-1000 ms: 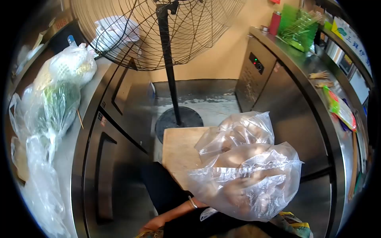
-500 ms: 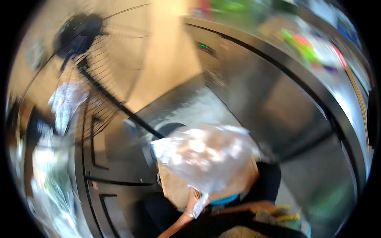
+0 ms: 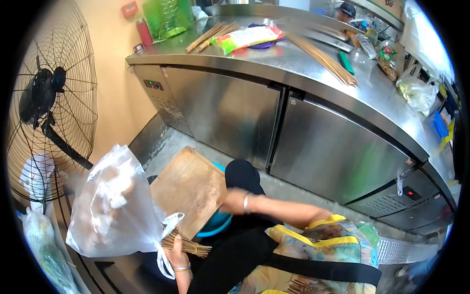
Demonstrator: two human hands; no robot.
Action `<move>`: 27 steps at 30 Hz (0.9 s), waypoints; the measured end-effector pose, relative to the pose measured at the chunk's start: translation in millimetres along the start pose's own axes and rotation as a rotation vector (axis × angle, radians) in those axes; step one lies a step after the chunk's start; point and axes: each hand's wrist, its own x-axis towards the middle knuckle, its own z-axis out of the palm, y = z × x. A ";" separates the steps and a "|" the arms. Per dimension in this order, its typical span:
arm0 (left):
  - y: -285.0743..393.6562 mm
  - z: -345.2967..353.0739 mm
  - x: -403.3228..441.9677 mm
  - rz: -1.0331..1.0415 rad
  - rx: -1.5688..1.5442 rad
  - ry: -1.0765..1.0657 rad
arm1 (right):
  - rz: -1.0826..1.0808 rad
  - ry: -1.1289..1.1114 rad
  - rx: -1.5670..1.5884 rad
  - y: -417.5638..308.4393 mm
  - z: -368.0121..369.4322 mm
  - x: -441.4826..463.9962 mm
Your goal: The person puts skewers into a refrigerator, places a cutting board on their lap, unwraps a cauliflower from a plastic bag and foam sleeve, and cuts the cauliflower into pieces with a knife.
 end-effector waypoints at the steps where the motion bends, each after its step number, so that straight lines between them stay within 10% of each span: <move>1: -0.7 1.5 -1.3 -0.001 -0.009 -0.009 | 0.043 0.178 -0.487 -2.9 -54.8 -5.2; 5: -3.9 -1.6 -2.4 -0.101 0.028 -0.003 | 0.160 0.793 -0.921 25.3 -207.0 -45.6; 23: 2.9 11.8 33.6 -0.305 0.098 -0.206 | 0.574 0.241 -1.379 27.2 -236.9 -51.1; 27: -40.2 -25.5 56.0 -0.202 0.228 -0.273 | 0.153 0.463 -1.131 -59.7 -180.8 -89.0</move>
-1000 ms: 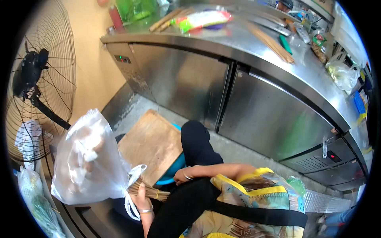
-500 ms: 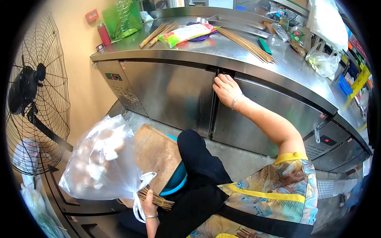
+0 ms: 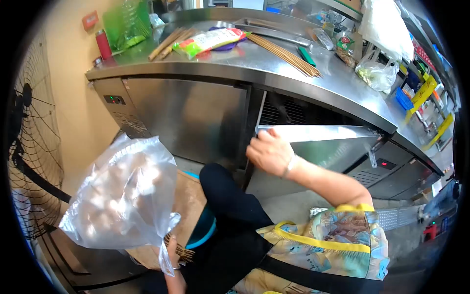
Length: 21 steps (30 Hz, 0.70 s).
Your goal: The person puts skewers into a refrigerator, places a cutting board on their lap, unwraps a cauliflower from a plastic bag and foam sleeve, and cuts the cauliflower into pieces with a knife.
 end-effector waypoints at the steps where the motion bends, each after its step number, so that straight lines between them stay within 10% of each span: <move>1: -27.9 -12.0 12.0 0.144 0.072 -0.012 | -0.064 0.015 0.022 -8.1 -12.0 -13.5; 9: 24.7 30.9 53.8 0.217 0.177 -0.237 | -0.014 -0.063 0.510 -13.9 -71.9 -20.8; 12: 54.0 58.0 61.5 -0.077 -0.060 -0.260 | 0.167 -0.004 0.830 10.8 -96.6 -5.2; 19: 58.6 117.1 99.4 0.251 0.793 -0.565 | 0.329 -1.075 0.937 107.8 -18.5 -1.4; 21: 60.0 148.7 108.4 0.271 0.865 -0.624 | 0.089 -1.279 0.792 108.4 17.3 -16.3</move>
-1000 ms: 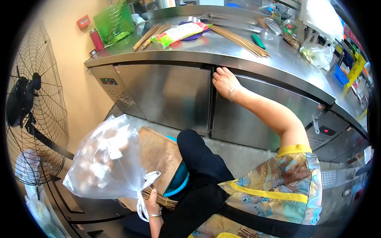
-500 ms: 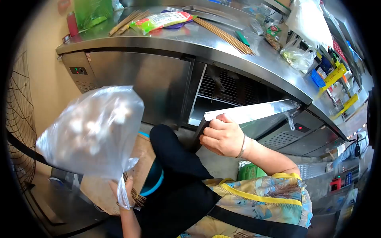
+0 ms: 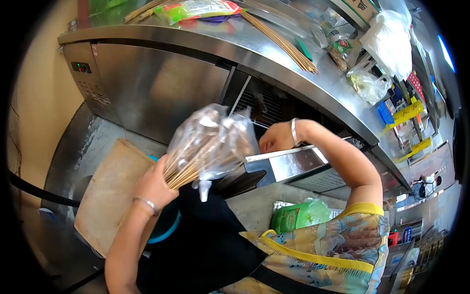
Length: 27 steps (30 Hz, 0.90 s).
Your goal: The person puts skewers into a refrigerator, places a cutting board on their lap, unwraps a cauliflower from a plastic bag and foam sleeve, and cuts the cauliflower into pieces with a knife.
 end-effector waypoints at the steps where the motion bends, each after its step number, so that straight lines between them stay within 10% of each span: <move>1: 8.3 7.8 12.4 0.027 0.084 -0.059 | 0.067 -0.099 -0.047 -4.6 2.1 7.9; 9: 74.0 64.0 102.8 -0.031 0.169 -0.527 | -0.150 -0.180 0.028 4.1 16.0 32.6; 12: 96.2 82.5 123.8 -0.048 0.074 -0.557 | -0.286 0.397 -0.015 -12.7 2.3 31.6; 17: 125.8 97.1 139.9 0.114 0.189 -0.292 | -0.137 0.270 -0.516 32.7 -32.8 71.0; 27: 98.2 140.2 129.5 0.079 0.057 -0.161 | -0.261 0.095 -0.204 59.2 7.4 119.8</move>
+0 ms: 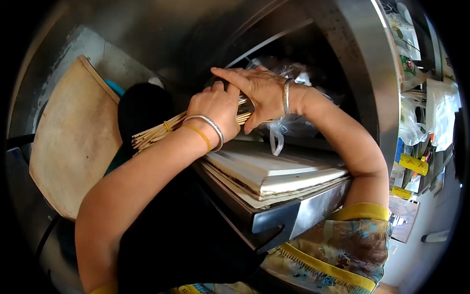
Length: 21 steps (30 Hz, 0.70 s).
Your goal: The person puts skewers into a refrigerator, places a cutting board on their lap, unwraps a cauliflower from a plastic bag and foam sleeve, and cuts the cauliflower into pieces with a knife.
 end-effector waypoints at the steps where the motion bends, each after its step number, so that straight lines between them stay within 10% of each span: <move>1: -1.9 1.2 -1.3 -0.007 -0.013 -0.017 | -0.010 0.003 0.023 1.4 4.6 1.5; 21: -82.6 -10.6 -39.9 -0.039 -0.416 -0.708 | 0.015 -0.384 0.142 -8.3 35.9 12.6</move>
